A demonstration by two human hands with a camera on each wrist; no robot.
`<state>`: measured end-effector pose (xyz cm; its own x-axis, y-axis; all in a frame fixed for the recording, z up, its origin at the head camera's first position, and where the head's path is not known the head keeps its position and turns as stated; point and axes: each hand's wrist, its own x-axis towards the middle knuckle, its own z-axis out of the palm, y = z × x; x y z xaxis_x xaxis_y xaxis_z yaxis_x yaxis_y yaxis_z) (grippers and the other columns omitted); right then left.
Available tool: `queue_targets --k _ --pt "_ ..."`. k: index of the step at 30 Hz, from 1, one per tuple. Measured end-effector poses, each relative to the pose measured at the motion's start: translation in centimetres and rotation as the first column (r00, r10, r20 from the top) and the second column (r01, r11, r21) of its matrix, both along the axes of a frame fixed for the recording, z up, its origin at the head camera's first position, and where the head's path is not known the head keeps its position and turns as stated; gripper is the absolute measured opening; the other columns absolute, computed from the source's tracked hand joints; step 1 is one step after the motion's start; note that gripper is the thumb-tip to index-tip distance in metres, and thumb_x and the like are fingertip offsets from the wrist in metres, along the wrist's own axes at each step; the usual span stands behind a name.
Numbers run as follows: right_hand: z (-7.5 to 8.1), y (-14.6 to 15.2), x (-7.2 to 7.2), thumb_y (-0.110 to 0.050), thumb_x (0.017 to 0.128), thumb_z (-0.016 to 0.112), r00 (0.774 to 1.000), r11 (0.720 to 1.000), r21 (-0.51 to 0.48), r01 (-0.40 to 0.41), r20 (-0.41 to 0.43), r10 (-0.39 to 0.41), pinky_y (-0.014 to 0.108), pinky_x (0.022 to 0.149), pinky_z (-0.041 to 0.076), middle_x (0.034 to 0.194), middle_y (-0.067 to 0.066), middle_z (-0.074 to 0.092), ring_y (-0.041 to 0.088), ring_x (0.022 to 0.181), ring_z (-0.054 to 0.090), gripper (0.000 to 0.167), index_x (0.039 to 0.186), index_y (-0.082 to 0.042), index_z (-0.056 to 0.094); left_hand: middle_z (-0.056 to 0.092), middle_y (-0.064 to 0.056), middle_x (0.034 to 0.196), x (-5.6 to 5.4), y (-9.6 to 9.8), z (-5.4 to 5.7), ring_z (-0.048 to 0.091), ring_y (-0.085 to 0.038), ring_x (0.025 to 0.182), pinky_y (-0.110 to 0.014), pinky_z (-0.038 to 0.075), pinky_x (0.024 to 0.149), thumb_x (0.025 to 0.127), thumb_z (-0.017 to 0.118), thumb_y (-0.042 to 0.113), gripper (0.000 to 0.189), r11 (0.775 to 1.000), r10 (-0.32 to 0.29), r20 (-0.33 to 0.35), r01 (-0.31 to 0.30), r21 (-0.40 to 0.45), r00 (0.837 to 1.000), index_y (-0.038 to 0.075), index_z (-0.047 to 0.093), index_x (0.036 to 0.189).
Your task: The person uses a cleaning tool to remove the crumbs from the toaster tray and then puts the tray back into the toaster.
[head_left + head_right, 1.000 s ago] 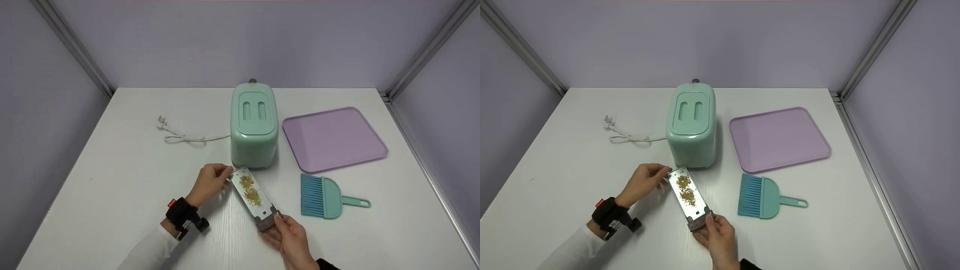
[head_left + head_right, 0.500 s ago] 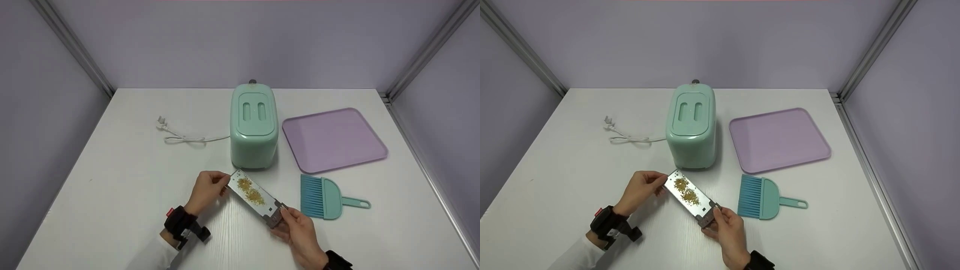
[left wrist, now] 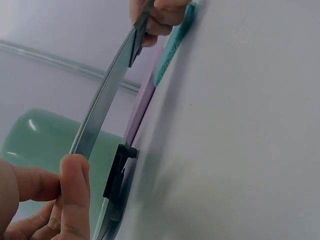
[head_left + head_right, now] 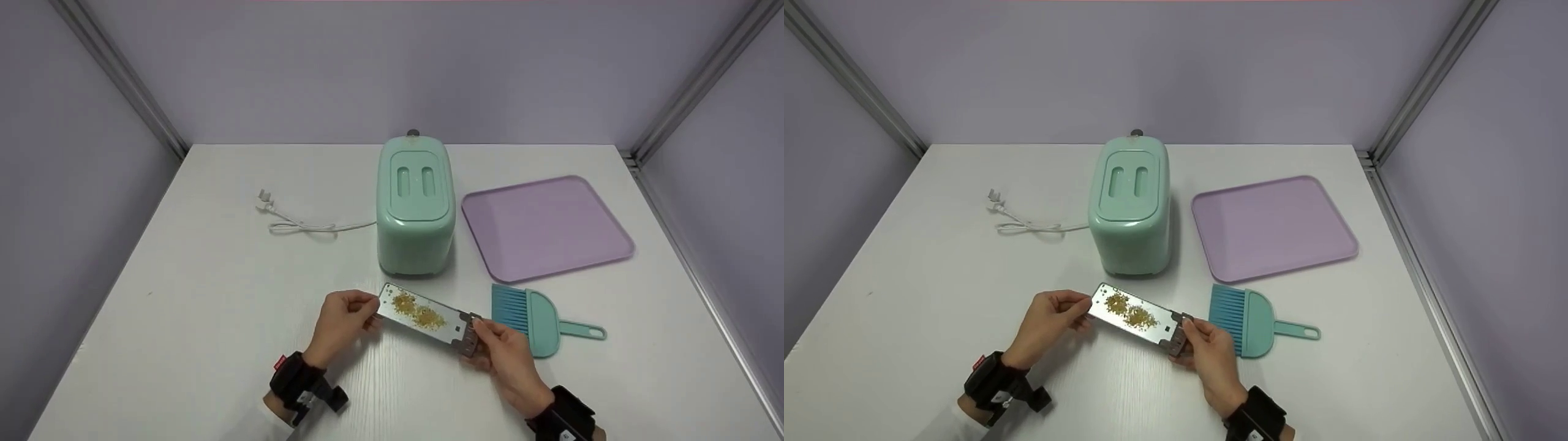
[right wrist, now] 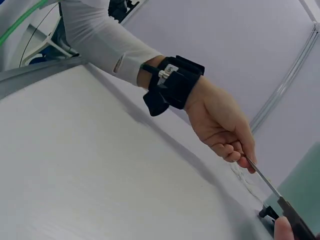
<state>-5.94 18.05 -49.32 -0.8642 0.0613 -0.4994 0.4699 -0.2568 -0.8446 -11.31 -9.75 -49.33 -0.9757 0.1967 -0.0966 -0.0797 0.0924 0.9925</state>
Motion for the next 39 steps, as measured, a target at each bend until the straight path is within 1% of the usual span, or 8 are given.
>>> queue_targets --k 3,5,12,18,21,24,30,39 --pt "0.1 0.5 -0.4 -0.023 0.087 0.057 0.999 0.999 0.011 -0.031 -0.014 0.031 0.039 0.071 0.050 0.106 0.018 0.059 0.027 0.090 0.060 0.039 0.116 0.001 0.051 0.064 -0.019 0.076 0.3 0.1 -0.1 0.061 -0.036 0.066 -0.041 0.051 0.059 0.085 0.059 0.012 0.023 0.999 -0.001 0.015 0.000 0.039 1.000 -0.007 0.062 0.097" --pt "0.3 0.8 -0.6 -0.021 0.087 0.056 0.998 0.999 0.015 -0.048 -0.031 0.048 0.040 0.072 0.050 0.106 0.019 0.059 0.029 0.090 0.060 0.037 0.116 0.001 0.051 0.063 -0.023 0.078 0.6 0.2 0.4 0.061 -0.038 0.068 -0.043 0.051 0.061 0.085 0.059 0.010 0.023 0.998 -0.009 0.043 0.006 0.068 0.999 -0.010 0.060 0.098" --pt "1.1 2.0 -1.5 -0.020 0.087 0.056 0.993 0.993 0.074 -0.089 -0.071 0.094 0.042 0.070 0.050 0.102 0.020 0.059 0.031 0.087 0.060 0.033 0.113 0.000 0.056 0.063 -0.024 0.078 1.4 0.8 0.4 0.061 -0.038 0.068 -0.043 0.051 0.061 0.085 0.059 0.009 0.021 0.993 -0.010 0.059 0.003 0.115 0.998 -0.008 0.059 0.097" --pt "1.3 2.6 -1.9 -0.021 0.087 0.056 0.988 0.988 0.096 -0.124 -0.086 0.132 0.042 0.071 0.050 0.102 0.021 0.058 0.032 0.087 0.059 0.032 0.112 -0.001 0.057 0.062 -0.027 0.081 2.2 1.3 1.7 0.060 -0.041 0.072 -0.044 0.051 0.064 0.086 0.057 0.007 0.023 0.987 -0.017 0.056 0.007 0.160 0.998 -0.012 0.057 0.100" --pt "1.4 2.7 -1.9 -0.021 0.088 0.055 0.989 0.988 0.093 -0.125 -0.073 0.132 0.042 0.071 0.050 0.102 0.021 0.058 0.032 0.086 0.059 0.031 0.112 -0.003 0.057 0.062 -0.027 0.082 2.3 1.6 1.5 0.060 -0.041 0.072 -0.045 0.050 0.065 0.087 0.057 0.011 0.027 0.978 0.011 0.083 -0.028 0.208 0.996 -0.011 0.056 0.101" --pt "1.4 2.7 -1.9 -0.021 0.089 0.054 0.990 0.989 0.092 -0.116 -0.070 0.123 0.042 0.071 0.050 0.101 0.021 0.058 0.031 0.084 0.059 0.030 0.113 -0.003 0.056 0.063 -0.026 0.084 2.6 2.2 0.6 0.061 -0.039 0.072 -0.044 0.050 0.066 0.085 0.060 0.018 0.032 0.965 0.032 0.136 -0.066 0.255 0.990 -0.008 0.056 0.104" --pt "1.4 2.6 -1.9 -0.021 0.089 0.054 0.993 0.992 0.098 -0.084 -0.073 0.091 0.041 0.071 0.050 0.100 0.020 0.059 0.030 0.083 0.059 0.031 0.114 -0.002 0.055 0.063 -0.024 0.088 3.8 4.8 -1.0 0.062 -0.036 0.077 -0.041 0.051 0.068 0.081 0.064 0.026 0.041 0.950 -0.010 0.225 -0.061 0.307 0.974 -0.006 0.056 0.106" --pt "1.3 2.0 -1.8 -0.021 0.088 0.055 0.996 0.994 0.098 -0.044 -0.076 0.052 0.038 0.070 0.051 0.101 0.018 0.060 0.028 0.084 0.060 0.032 0.113 -0.001 0.055 0.063 -0.024 0.085 5.0 10.6 -1.2 0.063 -0.034 0.074 -0.039 0.051 0.067 0.077 0.069 0.016 0.030 0.910 -0.012 0.239 -0.088 0.405 0.971 -0.006 0.058 0.095"
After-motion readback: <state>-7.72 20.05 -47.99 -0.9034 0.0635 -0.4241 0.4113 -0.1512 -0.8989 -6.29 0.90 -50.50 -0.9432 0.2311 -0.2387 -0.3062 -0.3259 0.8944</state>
